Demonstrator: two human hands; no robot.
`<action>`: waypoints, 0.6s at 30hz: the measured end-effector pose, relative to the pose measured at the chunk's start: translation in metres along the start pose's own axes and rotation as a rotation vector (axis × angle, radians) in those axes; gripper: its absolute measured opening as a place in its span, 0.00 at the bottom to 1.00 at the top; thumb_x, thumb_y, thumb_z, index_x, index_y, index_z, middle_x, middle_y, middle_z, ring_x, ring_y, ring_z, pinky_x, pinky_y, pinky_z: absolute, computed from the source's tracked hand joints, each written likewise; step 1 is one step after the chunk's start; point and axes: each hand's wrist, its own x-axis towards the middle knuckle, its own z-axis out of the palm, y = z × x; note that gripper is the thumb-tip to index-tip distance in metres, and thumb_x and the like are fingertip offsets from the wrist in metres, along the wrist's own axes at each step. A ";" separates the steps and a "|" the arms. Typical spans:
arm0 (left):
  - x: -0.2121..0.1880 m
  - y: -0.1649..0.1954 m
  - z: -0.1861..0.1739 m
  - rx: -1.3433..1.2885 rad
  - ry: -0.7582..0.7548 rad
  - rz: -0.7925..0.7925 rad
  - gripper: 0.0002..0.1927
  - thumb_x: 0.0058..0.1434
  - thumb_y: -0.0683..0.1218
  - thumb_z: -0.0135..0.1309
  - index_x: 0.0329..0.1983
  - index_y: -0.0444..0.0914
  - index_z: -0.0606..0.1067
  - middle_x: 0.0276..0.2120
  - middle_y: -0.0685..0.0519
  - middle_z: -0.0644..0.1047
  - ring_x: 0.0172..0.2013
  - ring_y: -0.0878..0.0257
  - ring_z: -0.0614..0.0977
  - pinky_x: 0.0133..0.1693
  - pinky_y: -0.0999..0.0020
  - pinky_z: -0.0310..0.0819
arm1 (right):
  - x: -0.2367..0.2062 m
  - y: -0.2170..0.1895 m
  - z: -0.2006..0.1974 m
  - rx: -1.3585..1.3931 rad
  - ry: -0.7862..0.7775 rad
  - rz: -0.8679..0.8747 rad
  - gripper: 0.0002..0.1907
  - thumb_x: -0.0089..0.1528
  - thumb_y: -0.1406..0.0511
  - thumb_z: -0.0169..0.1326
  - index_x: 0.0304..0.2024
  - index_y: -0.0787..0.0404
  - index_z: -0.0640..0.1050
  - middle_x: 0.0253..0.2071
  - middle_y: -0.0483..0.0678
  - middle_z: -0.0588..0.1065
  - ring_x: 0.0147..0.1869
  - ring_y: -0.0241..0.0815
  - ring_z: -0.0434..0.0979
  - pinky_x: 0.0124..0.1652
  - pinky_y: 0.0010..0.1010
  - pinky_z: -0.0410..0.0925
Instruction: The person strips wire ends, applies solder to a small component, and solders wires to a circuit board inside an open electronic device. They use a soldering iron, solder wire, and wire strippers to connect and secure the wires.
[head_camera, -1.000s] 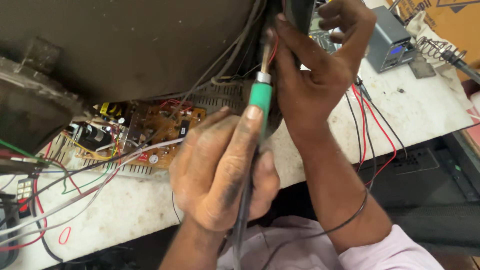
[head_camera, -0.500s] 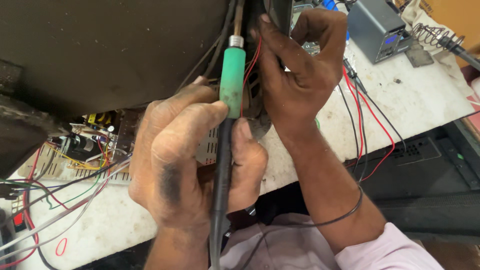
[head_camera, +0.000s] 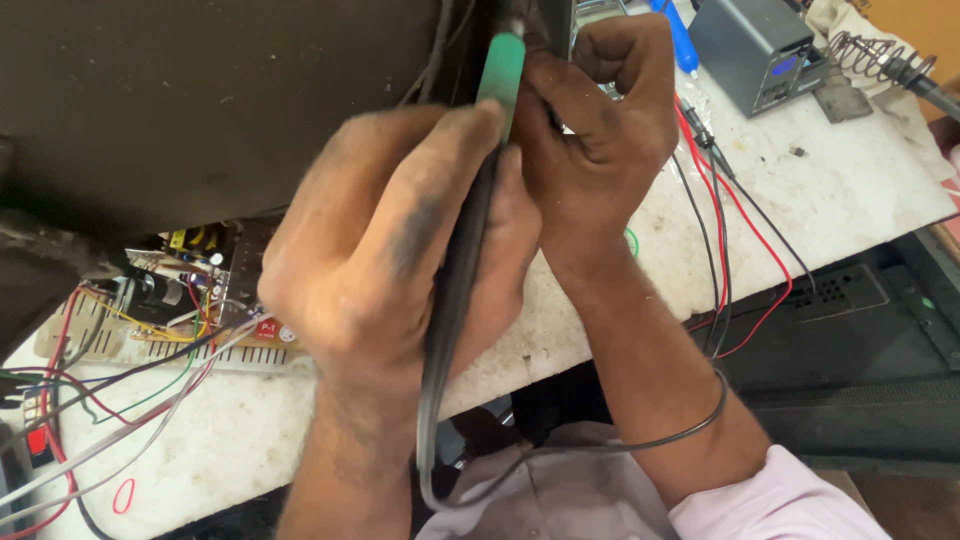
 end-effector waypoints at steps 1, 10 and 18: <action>0.001 -0.001 0.002 -0.003 -0.012 -0.009 0.11 0.70 0.36 0.61 0.54 0.35 0.76 0.45 0.50 0.79 0.44 0.61 0.85 0.48 0.73 0.82 | 0.000 0.000 0.000 0.004 0.002 -0.008 0.14 0.60 0.76 0.69 0.46 0.60 0.83 0.43 0.46 0.68 0.43 0.40 0.72 0.41 0.28 0.67; 0.008 -0.015 0.013 0.010 -0.072 -0.037 0.09 0.71 0.37 0.59 0.53 0.37 0.76 0.46 0.51 0.79 0.45 0.61 0.85 0.49 0.74 0.82 | 0.003 -0.003 -0.004 -0.005 -0.024 -0.007 0.14 0.62 0.75 0.67 0.49 0.60 0.83 0.43 0.46 0.68 0.43 0.40 0.72 0.43 0.28 0.68; 0.011 -0.023 0.024 0.028 -0.072 -0.012 0.07 0.72 0.38 0.59 0.51 0.37 0.76 0.46 0.52 0.80 0.44 0.61 0.86 0.47 0.74 0.82 | 0.005 -0.003 -0.004 -0.027 -0.023 0.017 0.12 0.62 0.74 0.67 0.47 0.60 0.84 0.41 0.47 0.67 0.42 0.39 0.71 0.41 0.28 0.67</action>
